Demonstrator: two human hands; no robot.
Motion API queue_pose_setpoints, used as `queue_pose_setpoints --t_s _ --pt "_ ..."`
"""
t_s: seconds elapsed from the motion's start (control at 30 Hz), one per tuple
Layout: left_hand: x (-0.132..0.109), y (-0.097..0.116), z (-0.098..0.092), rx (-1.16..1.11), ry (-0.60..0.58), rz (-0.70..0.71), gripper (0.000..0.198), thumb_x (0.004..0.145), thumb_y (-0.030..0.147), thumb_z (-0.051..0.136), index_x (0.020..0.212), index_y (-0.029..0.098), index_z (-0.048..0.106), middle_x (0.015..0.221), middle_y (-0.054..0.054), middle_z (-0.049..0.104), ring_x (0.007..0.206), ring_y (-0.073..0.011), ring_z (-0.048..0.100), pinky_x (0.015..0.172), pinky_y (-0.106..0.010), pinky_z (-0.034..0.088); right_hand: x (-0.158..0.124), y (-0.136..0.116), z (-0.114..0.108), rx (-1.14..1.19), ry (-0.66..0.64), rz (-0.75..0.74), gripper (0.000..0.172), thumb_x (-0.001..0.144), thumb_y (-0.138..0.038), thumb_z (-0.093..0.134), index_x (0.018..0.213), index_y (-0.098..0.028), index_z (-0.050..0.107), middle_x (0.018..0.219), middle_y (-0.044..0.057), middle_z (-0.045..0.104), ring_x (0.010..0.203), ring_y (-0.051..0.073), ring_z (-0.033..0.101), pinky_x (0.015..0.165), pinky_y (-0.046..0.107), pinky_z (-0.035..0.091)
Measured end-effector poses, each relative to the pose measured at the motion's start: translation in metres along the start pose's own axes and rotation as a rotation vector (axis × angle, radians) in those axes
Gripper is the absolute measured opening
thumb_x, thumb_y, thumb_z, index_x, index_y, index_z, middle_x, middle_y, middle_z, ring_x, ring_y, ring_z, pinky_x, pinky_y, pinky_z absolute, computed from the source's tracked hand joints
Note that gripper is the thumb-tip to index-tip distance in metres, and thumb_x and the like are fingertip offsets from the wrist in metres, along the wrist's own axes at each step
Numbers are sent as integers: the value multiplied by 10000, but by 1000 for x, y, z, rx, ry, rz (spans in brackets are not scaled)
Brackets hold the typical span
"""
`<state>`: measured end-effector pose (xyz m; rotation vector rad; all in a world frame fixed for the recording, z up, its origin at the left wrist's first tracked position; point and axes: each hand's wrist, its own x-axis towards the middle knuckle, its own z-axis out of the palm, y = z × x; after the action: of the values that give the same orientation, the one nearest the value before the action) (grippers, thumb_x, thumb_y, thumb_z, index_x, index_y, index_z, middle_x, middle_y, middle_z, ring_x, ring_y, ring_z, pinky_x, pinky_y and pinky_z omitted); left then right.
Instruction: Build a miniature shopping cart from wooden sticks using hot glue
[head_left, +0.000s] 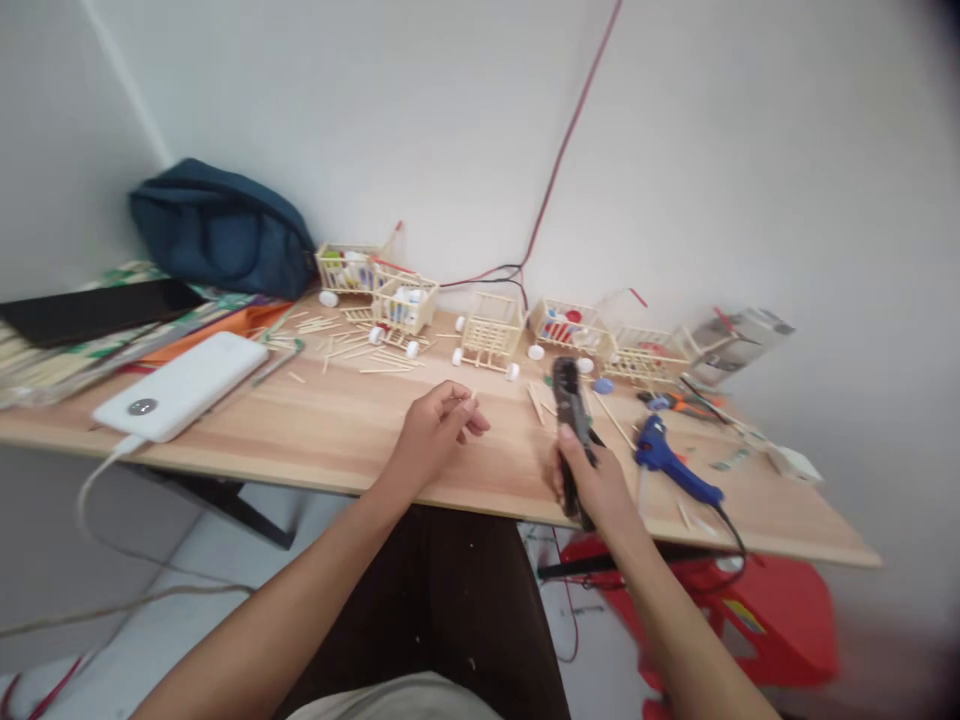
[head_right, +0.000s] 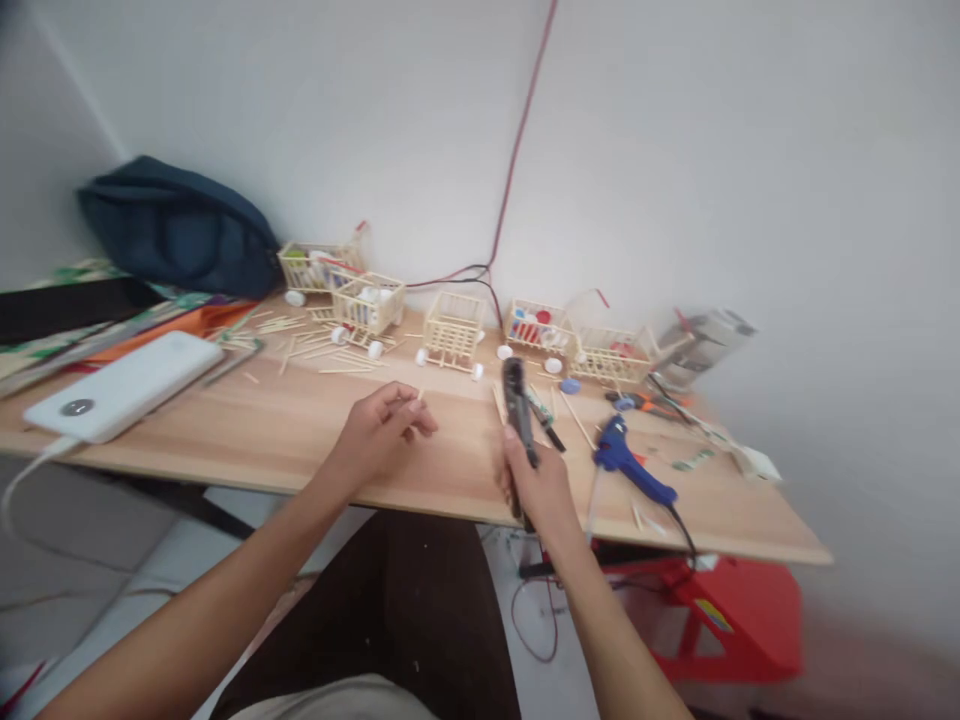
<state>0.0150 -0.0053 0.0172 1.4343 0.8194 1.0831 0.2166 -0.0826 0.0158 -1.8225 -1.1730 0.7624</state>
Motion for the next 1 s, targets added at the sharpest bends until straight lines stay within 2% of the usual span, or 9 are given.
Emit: queue_pose_setpoints --t_s 0.17,0.3,0.4,0.43,0.5,0.57,0.67,0.77,1.0 --pt "-1 7 -50 97 163 41 177 772 325 617 798 151 608 717 -4 637 586 -84 517 558 -195 395 2 -1 19 405 -47 -9 494 784 -683 516 763 -189 528 506 -5 552 380 132 507 355 240 399" --pt "-4 17 -113 240 385 62 204 696 329 676 769 143 632 696 -8 627 598 -98 518 549 -201 385 1 -2 35 580 -82 1 449 799 -641 535 767 -194 524 536 13 576 432 154 558 370 248 425" --pt "-6 26 -164 402 545 94 220 704 355 656 761 143 638 666 -3 610 559 -95 489 527 -206 359 2 0 38 690 -106 46 440 778 -629 570 745 -192 527 574 18 592 461 157 578 397 258 457" --pt "-6 29 -179 457 580 110 226 705 362 651 754 142 635 648 0 601 550 -95 481 524 -208 351 2 0 38 708 -120 56 442 767 -628 584 735 -191 528 582 18 594 467 156 581 404 260 465" --pt "-3 36 -202 582 565 92 229 712 365 633 740 138 635 585 11 571 509 -93 452 506 -214 325 4 2 36 720 -146 57 450 744 -631 607 714 -189 528 578 13 586 470 157 581 416 265 477" --pt "6 42 -215 729 555 66 213 724 334 613 785 135 660 609 2 600 520 -99 471 534 -222 342 5 2 35 722 -148 45 449 723 -625 634 711 -188 531 565 4 574 472 158 580 427 270 486" --pt "30 44 -222 955 531 -3 185 704 246 609 812 127 699 665 -26 656 591 -129 544 596 -240 376 4 1 34 739 -139 37 438 708 -609 659 720 -188 536 558 -4 560 484 162 581 434 273 491" --pt "60 35 -224 1167 399 -80 225 722 202 586 885 130 723 744 -44 695 661 -146 592 650 -239 411 3 -1 34 751 -147 49 440 701 -606 666 716 -186 537 557 -2 554 495 164 582 439 274 494" --pt "110 9 -235 1321 314 -193 198 655 72 615 798 120 742 828 -95 715 824 -202 637 740 -243 437 1 -1 34 762 -107 51 427 685 -572 699 751 -183 537 620 -2 571 502 145 574 467 273 504"
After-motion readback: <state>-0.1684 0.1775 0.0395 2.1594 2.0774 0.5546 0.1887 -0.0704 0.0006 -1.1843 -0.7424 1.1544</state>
